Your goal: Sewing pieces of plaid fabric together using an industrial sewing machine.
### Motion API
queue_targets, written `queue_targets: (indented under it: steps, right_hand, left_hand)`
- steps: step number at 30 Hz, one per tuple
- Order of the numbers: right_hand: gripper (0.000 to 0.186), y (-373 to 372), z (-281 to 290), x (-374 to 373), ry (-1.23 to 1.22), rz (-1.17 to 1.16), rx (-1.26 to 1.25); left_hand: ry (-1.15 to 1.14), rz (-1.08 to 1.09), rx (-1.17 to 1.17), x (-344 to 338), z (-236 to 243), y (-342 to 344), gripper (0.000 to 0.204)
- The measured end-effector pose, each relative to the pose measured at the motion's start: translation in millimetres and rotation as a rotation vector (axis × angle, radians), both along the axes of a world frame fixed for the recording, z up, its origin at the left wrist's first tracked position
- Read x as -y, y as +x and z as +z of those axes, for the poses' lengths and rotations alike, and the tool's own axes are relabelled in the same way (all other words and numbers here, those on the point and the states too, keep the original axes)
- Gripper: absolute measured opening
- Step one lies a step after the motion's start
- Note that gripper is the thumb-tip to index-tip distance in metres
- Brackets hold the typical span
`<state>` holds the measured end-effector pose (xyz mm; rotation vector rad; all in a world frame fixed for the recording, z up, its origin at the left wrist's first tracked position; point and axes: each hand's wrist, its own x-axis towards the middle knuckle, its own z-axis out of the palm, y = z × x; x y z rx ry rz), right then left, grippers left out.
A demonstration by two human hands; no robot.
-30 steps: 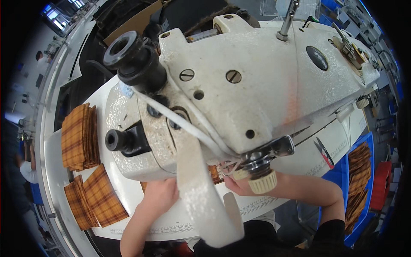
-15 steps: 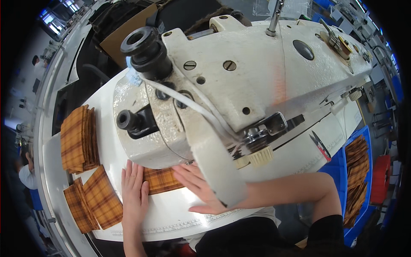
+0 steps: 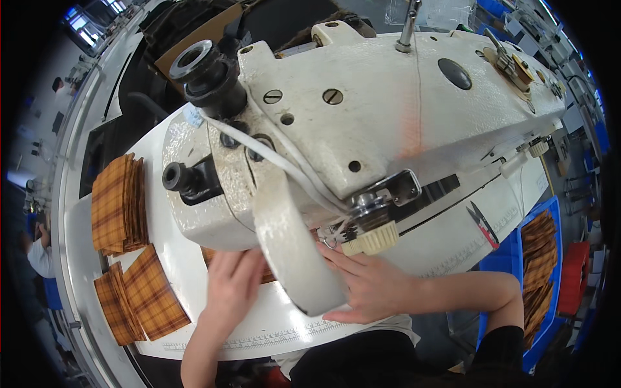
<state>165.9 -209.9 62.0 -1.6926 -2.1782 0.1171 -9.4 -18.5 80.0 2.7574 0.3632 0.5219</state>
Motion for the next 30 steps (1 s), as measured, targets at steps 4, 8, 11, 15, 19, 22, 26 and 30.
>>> queue_targets:
  steps: [4, 8, 11, 15, 19, 22, 26, 30]
  right_hand:
    - [0.058, 7.4, -11.7, 3.8, 0.075, 0.026, -0.117]
    - [0.030, 26.4, -20.4, 4.5, 0.170, -0.081, -0.435]
    - [0.024, 30.4, -26.6, -5.1, 0.246, -0.053, -0.238]
    - [0.023, 29.0, -18.6, -10.5, 0.224, 0.054, -0.048]
    - [0.023, 30.9, -13.7, -10.3, 0.261, 0.099, 0.114]
    - [0.023, 31.1, -13.6, -9.6, 0.218, 0.119, 0.086]
    - [0.015, 33.5, -11.5, -13.4, 0.230, 0.120, 0.144]
    - [0.014, 43.6, -12.2, -26.5, 0.276, 0.105, 0.143]
  left_hand:
    - [-0.296, -0.301, -0.123, 6.8, -25.8, 9.2, 0.037]
    - [-0.425, -0.280, -0.093, 11.6, -17.4, 13.6, 0.041]
    - [-0.299, -0.333, -0.111, 3.5, -21.8, 11.4, 0.042]
    - [-0.310, -0.343, -0.126, 1.1, -22.2, 10.9, 0.045]
    - [-0.247, -0.371, -0.164, 7.1, -20.0, 10.9, 0.040]
    - [-0.319, -0.394, -0.165, 8.7, -22.2, 7.7, 0.038]
    - [-0.293, -0.370, -0.195, 1.9, -20.0, 12.6, 0.036]
    - [-0.361, -0.280, -0.218, -10.3, -23.2, 20.1, 0.042]
